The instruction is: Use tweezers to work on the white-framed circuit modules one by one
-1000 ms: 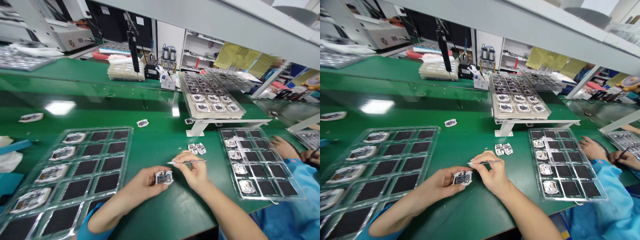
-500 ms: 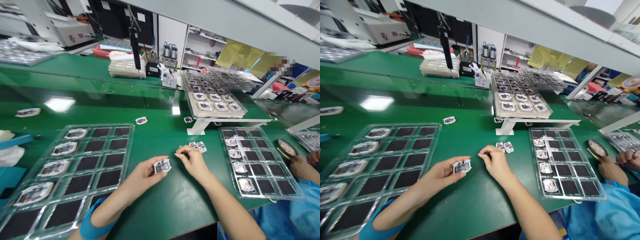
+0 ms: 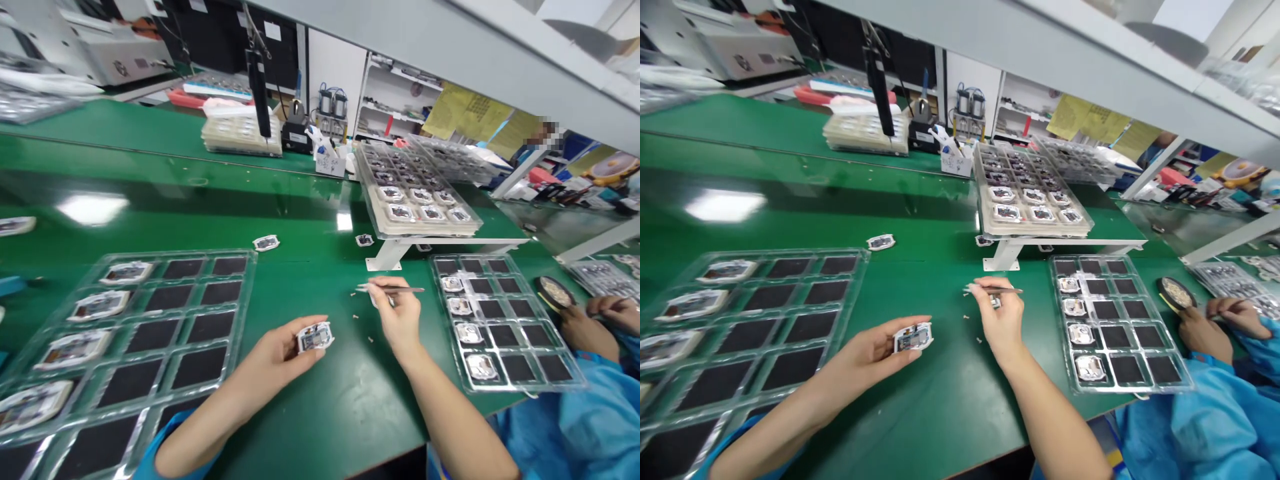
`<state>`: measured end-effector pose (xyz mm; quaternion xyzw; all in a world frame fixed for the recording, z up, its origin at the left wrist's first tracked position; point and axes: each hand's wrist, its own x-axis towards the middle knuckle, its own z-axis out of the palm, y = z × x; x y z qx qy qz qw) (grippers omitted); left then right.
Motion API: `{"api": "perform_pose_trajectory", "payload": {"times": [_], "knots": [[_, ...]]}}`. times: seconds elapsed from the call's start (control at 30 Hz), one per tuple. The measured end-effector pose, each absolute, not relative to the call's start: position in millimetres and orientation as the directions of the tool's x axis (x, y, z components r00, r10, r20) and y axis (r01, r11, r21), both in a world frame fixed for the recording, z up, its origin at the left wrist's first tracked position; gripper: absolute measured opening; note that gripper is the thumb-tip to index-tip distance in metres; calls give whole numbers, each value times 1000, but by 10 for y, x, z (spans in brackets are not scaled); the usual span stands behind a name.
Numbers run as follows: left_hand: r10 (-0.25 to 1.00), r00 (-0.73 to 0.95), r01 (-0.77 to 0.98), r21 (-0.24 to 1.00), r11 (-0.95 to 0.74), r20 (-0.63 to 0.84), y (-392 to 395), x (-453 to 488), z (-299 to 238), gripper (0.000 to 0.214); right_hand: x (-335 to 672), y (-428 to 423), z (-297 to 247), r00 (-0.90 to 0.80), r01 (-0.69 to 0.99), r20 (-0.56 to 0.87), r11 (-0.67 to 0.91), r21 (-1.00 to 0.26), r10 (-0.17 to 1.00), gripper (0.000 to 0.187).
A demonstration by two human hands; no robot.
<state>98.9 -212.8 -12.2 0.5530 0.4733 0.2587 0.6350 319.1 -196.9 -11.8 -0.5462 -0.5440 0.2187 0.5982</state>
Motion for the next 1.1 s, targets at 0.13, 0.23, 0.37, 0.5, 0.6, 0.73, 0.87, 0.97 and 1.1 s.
{"api": "perform_pose_trajectory", "payload": {"times": [0.13,0.23,0.37,0.5,0.6,0.73,0.87,0.97,1.1], "knots": [[856,425,189,953,235,-295,-2122,967,-281,56,3349,-1866,-25,610,224,444,394,-891,657,18],[855,423,202,951,233,-299,-2120,965,-306,58,3497,-1761,-21,712,150,405,439,-886,574,25],[851,430,216,949,228,-302,-2133,966,-305,57,3659,-1634,-73,744,101,372,457,-884,555,30],[847,440,219,951,220,-298,-2152,964,-326,57,3741,-1548,-107,760,62,347,469,-881,550,33],[845,445,234,950,209,-296,-2156,967,-332,58,3761,-1499,-130,762,21,332,491,-871,556,33],[848,441,252,947,198,-294,-2150,983,-307,56,3759,-1438,-176,773,-1,313,494,-869,551,32],[852,438,242,950,196,-287,-2155,994,-283,53,3753,-1398,-208,772,51,342,484,-873,536,29],[858,434,235,954,186,-275,-2167,997,-289,52,3750,-1395,-216,766,81,366,485,-871,528,27],[854,437,233,953,194,-281,-2169,1000,-318,51,3748,-1408,-228,749,128,409,491,-862,522,25]]}}
